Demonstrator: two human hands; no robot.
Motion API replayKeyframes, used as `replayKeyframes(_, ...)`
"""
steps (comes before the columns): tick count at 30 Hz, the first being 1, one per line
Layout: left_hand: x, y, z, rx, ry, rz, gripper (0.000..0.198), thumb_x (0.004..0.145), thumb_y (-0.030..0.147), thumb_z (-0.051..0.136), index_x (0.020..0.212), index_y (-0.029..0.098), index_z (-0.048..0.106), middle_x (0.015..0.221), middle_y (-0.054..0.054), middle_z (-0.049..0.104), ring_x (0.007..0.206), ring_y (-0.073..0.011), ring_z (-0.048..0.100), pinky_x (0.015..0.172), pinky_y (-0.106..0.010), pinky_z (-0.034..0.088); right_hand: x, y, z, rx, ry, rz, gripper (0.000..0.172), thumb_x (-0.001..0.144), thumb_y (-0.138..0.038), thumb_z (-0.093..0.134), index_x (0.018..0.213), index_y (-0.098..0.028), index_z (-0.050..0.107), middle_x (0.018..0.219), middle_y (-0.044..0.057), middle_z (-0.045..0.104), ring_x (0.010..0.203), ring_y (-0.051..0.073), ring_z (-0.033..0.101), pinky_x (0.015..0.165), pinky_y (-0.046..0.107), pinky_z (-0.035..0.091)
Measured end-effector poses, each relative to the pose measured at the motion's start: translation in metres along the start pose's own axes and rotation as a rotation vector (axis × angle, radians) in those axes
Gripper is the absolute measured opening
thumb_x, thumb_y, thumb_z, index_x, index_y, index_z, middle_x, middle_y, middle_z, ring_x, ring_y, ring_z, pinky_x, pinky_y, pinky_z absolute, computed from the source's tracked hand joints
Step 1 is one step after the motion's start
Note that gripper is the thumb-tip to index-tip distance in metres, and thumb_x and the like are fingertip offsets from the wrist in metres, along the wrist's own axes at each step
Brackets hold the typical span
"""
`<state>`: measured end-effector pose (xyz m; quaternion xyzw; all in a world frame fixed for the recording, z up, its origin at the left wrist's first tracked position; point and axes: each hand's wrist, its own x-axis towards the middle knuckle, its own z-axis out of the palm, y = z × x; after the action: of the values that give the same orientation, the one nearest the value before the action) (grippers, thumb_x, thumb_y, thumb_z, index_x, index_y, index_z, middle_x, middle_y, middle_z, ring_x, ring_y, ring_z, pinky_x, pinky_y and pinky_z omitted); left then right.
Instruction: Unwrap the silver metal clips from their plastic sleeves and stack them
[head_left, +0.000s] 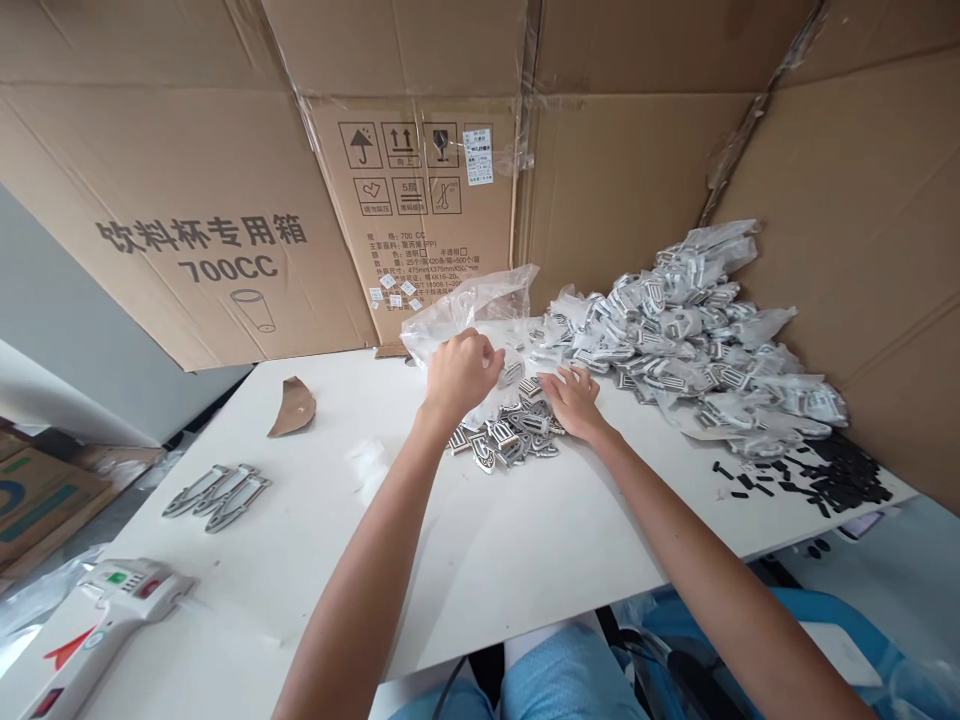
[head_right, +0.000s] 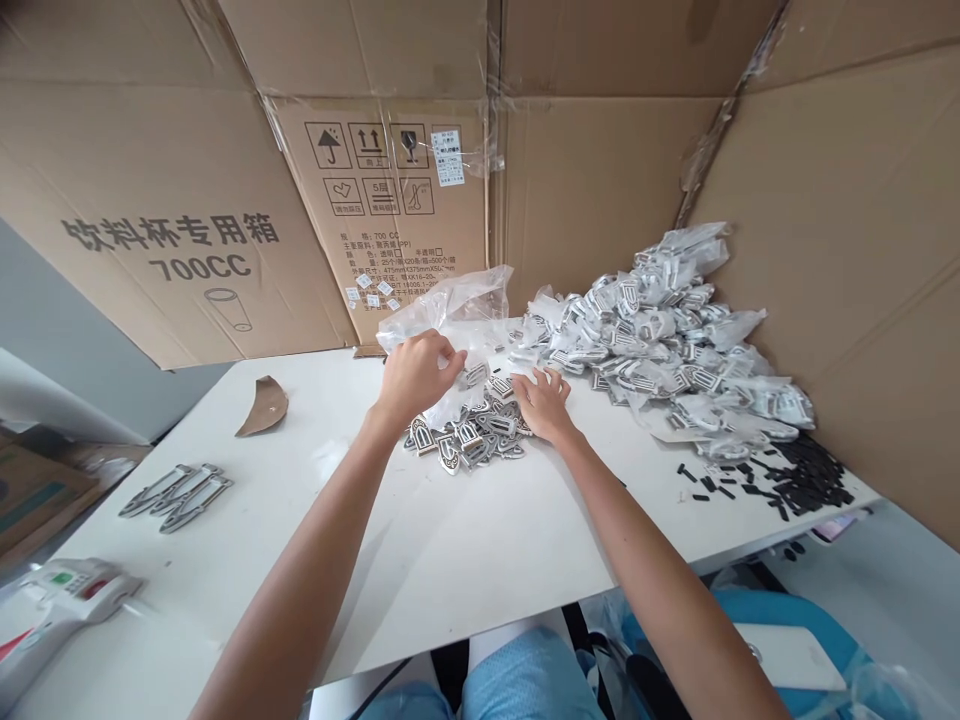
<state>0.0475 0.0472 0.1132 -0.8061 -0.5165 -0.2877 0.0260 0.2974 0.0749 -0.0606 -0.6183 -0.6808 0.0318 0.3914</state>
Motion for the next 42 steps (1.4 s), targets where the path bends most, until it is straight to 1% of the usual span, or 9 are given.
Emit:
replayKeyframes(8, 0.006, -0.015, -0.002, -0.117, -0.035, -0.004, 0.017, 0.102, 0.024, 0.061, 0.090, 0.023, 0.074, 0.114, -0.010, 0.077, 0.101, -0.0283, 0.073, 0.086, -0.043, 0.054, 0.008, 0.008, 0.007, 0.003, -0.045, 0.048, 0.056, 0.111, -0.063, 0.032, 0.108, -0.029, 0.076, 0.134, 0.013, 0.070, 0.137, 0.040, 0.051, 0.119, 0.078, 0.026)
replayKeyframes(11, 0.009, -0.014, -0.001, -0.120, -0.016, -0.010, 0.016, 0.103, 0.023, 0.060, 0.096, 0.023, 0.074, 0.118, -0.010, 0.077, 0.104, -0.0297, 0.072, 0.089, -0.043, 0.054, 0.011, 0.007, 0.004, 0.009, -0.006, 0.035, 0.051, 0.112, -0.059, 0.033, 0.127, -0.027, 0.070, 0.141, 0.016, 0.063, 0.137, 0.036, 0.054, 0.121, 0.071, 0.032)
replayKeyframes(15, 0.011, -0.005, -0.003, -0.110, 0.052, -0.113, 0.027, 0.109, 0.031, 0.051, 0.095, 0.021, 0.072, 0.116, -0.013, 0.077, 0.098, -0.0309, 0.073, 0.084, -0.043, 0.052, 0.016, 0.004, -0.005, 0.034, 0.084, 0.001, 0.056, 0.114, -0.054, 0.031, 0.157, -0.022, 0.048, 0.159, 0.021, 0.045, 0.151, 0.035, 0.045, 0.125, 0.060, 0.039)
replayKeyframes(19, 0.011, 0.002, -0.003, -0.138, 0.021, -0.146, 0.038, 0.110, 0.038, 0.050, 0.080, 0.023, 0.067, 0.098, -0.011, 0.080, 0.088, -0.0289, 0.072, 0.078, -0.041, 0.049, 0.017, -0.003, -0.016, 0.100, 0.192, -0.074, 0.059, 0.114, -0.046, 0.032, 0.168, -0.021, 0.033, 0.165, 0.020, 0.037, 0.160, 0.032, 0.037, 0.132, 0.053, 0.036)
replayKeyframes(23, 0.011, 0.003, 0.001, -0.199, 0.021, -0.131, 0.032, 0.107, 0.040, 0.057, 0.082, 0.023, 0.067, 0.095, -0.009, 0.080, 0.091, -0.0291, 0.073, 0.082, -0.040, 0.051, 0.014, -0.012, -0.027, 0.125, 0.269, -0.138, 0.066, 0.112, -0.035, 0.036, 0.175, -0.027, 0.019, 0.171, 0.018, 0.030, 0.165, 0.031, 0.032, 0.132, 0.054, 0.037)
replayKeyframes(30, 0.013, 0.001, 0.007, -0.279, 0.003, 0.024, 0.011, 0.101, 0.027, 0.058, 0.096, 0.023, 0.067, 0.115, -0.012, 0.078, 0.109, -0.0295, 0.072, 0.097, -0.042, 0.054, 0.007, -0.026, -0.034, 0.156, 0.403, -0.099, 0.088, 0.108, -0.031, 0.051, 0.177, -0.036, -0.003, 0.178, 0.020, 0.015, 0.140, 0.035, 0.060, 0.110, 0.053, 0.059)
replayKeyframes(35, 0.012, 0.005, 0.011, -0.308, -0.034, -0.042, 0.012, 0.101, 0.029, 0.058, 0.100, 0.022, 0.068, 0.107, -0.010, 0.081, 0.105, -0.0315, 0.073, 0.094, -0.043, 0.053, 0.005, -0.033, -0.034, 0.197, 0.453, -0.159, 0.078, 0.110, -0.035, 0.050, 0.177, -0.035, 0.010, 0.174, 0.020, 0.023, 0.121, 0.030, 0.068, 0.096, 0.049, 0.065)
replayKeyframes(39, 0.013, 0.007, 0.014, -0.301, 0.116, -0.136, 0.012, 0.101, 0.031, 0.061, 0.098, 0.022, 0.068, 0.097, -0.008, 0.080, 0.097, -0.0303, 0.072, 0.087, -0.041, 0.050, 0.004, -0.038, -0.035, 0.260, 0.471, -0.183, 0.067, 0.110, -0.037, 0.050, 0.173, -0.032, 0.026, 0.168, 0.019, 0.033, 0.119, 0.028, 0.067, 0.090, 0.043, 0.065)
replayKeyframes(42, 0.012, 0.008, 0.014, -0.350, 0.236, -0.169, 0.006, 0.099, 0.030, 0.064, 0.100, 0.023, 0.064, 0.087, -0.004, 0.075, 0.082, -0.0250, 0.068, 0.079, -0.037, 0.047, 0.002, -0.043, -0.035, 0.343, 0.480, -0.190, 0.061, 0.107, -0.034, 0.054, 0.166, -0.032, 0.039, 0.162, 0.017, 0.040, 0.118, 0.027, 0.066, 0.087, 0.041, 0.064)
